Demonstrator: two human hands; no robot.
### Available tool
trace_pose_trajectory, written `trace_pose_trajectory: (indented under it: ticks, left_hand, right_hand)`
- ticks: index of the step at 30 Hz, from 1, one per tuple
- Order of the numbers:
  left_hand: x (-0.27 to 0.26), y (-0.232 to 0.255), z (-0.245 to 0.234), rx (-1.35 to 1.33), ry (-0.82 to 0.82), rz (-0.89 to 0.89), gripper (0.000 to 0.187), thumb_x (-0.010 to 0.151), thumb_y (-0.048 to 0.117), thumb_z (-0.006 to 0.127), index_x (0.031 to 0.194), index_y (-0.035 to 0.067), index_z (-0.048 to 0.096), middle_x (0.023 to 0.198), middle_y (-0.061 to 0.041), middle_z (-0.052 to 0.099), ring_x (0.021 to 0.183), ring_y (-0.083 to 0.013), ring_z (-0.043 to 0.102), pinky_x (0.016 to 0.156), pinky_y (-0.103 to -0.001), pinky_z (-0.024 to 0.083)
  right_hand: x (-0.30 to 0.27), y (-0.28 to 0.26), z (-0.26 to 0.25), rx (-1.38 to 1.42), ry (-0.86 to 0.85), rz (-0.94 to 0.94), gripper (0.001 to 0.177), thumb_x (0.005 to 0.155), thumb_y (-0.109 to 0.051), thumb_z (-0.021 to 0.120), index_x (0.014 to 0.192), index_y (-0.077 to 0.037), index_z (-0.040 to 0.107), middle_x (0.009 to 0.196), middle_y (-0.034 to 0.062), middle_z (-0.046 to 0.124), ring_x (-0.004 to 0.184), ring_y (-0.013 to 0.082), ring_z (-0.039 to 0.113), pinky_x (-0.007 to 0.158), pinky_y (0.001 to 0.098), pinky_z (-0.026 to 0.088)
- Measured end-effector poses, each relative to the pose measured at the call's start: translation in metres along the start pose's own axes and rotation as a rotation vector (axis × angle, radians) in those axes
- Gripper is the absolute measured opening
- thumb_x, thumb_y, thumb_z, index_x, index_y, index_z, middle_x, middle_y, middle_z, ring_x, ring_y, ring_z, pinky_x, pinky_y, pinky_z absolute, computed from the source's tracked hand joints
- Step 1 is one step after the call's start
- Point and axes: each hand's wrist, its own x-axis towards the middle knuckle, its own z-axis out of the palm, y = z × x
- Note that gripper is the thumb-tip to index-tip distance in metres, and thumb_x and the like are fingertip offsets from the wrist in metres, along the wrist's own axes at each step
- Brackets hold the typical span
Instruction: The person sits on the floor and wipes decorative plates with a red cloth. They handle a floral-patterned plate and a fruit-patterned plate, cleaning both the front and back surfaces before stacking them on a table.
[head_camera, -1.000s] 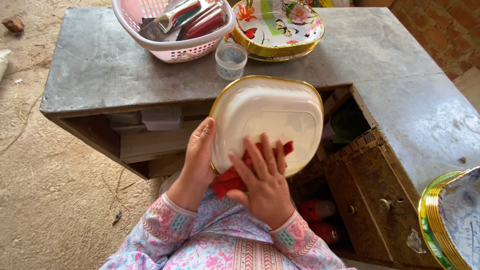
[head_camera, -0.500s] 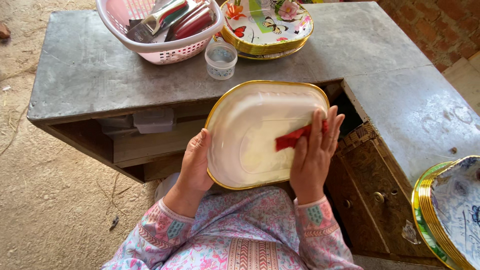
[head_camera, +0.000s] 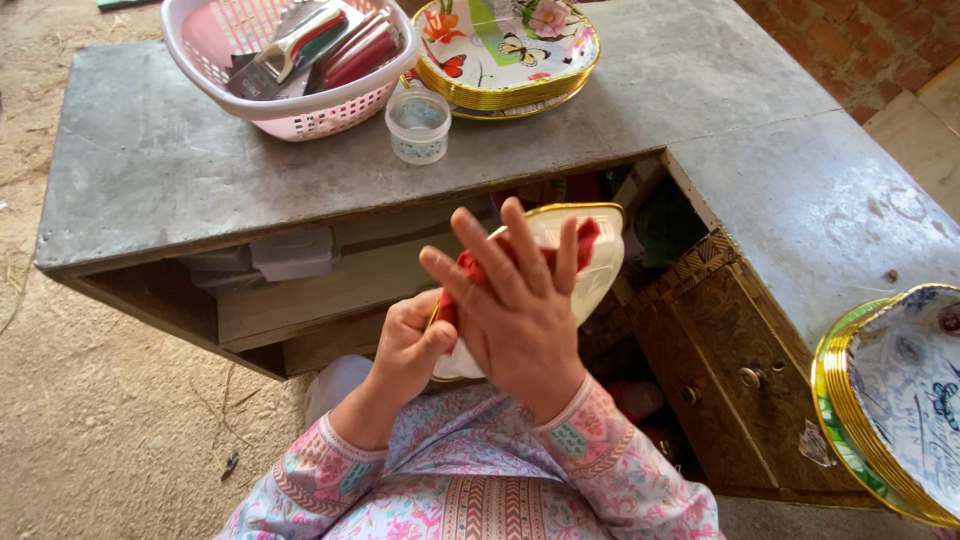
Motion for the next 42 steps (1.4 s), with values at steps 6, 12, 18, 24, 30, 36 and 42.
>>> trace_pose_trajectory:
  ticks: [6,12,18,24,30,36,42]
  left_hand:
    - [0.005,0.038,0.006,0.030,-0.081,-0.018,0.049,0.096,0.038,0.080,0.104,-0.010,0.071,0.090,-0.001,0.068,0.079,-0.0061,0.057,0.068,-0.023,0.048]
    - [-0.008,0.020,-0.013,0.036,0.012,0.013,0.044,0.096,0.034,0.080,0.102,-0.009,0.074,0.086,0.000,0.068,0.077,-0.0053,0.058,0.066,-0.022,0.048]
    - [0.010,0.037,-0.021,0.365,0.034,0.046,0.037,0.093,0.033,0.081,0.102,-0.003,0.073,0.088,-0.001,0.065,0.077,-0.0084,0.060,0.065,-0.024,0.051]
    - [0.023,0.062,0.002,0.759,-0.140,-0.052,0.038,0.079,0.032,0.086,0.086,-0.001,0.068,0.075,-0.008,0.057,0.068,-0.0182,0.055,0.062,-0.030,0.047]
    - [0.003,0.016,0.011,0.510,-0.050,0.044,0.069,0.101,0.061,0.049,0.067,0.002,0.064,0.065,-0.003,0.060,0.057,-0.0139,0.063,0.054,-0.030,0.050]
    - [-0.003,0.024,0.004,0.483,0.023,0.233,0.073,0.107,0.064,0.045,0.088,-0.004,0.064,0.081,-0.008,0.062,0.072,-0.0127,0.058,0.065,-0.026,0.045]
    - [-0.020,0.004,-0.016,0.068,0.327,0.089,0.071,0.106,0.057,0.052,0.114,-0.010,0.073,0.093,-0.011,0.071,0.079,-0.0144,0.061,0.068,-0.028,0.050]
  right_hand:
    - [0.004,0.060,-0.024,0.149,0.010,0.291,0.041,0.109,-0.016,0.041,0.145,-0.019,0.061,0.155,0.0020,0.055,0.154,0.0277,0.045,0.132,0.0621,0.012]
    - [-0.069,0.144,0.020,0.990,0.268,0.750,0.044,0.113,-0.031,0.036,0.146,-0.012,0.057,0.132,0.0073,0.058,0.117,0.0190,0.057,0.107,0.0352,0.047]
    - [-0.110,0.164,0.050,1.264,0.578,0.758,0.041,0.111,-0.035,0.038,0.139,-0.010,0.055,0.127,0.0022,0.062,0.117,0.0176,0.060,0.104,0.0338,0.049]
    - [-0.053,0.096,-0.017,0.112,0.358,0.310,0.027,0.107,-0.026,0.042,0.116,-0.013,0.064,0.110,0.0074,0.061,0.107,0.0300,0.058,0.100,0.0426,0.044]
    - [-0.019,-0.002,-0.009,-0.107,0.030,-0.102,0.028,0.095,-0.033,0.059,0.116,-0.018,0.069,0.106,0.0036,0.057,0.103,0.0254,0.058,0.104,0.0523,0.039]
    - [-0.013,0.005,-0.013,-0.018,0.079,-0.009,0.033,0.097,-0.025,0.060,0.129,-0.021,0.068,0.114,0.0020,0.059,0.114,0.0216,0.059,0.121,0.0513,0.036]
    - [-0.044,0.072,0.007,0.753,0.232,0.524,0.033,0.105,-0.014,0.041,0.131,-0.011,0.062,0.121,0.0045,0.063,0.114,0.0165,0.058,0.106,0.0329,0.044]
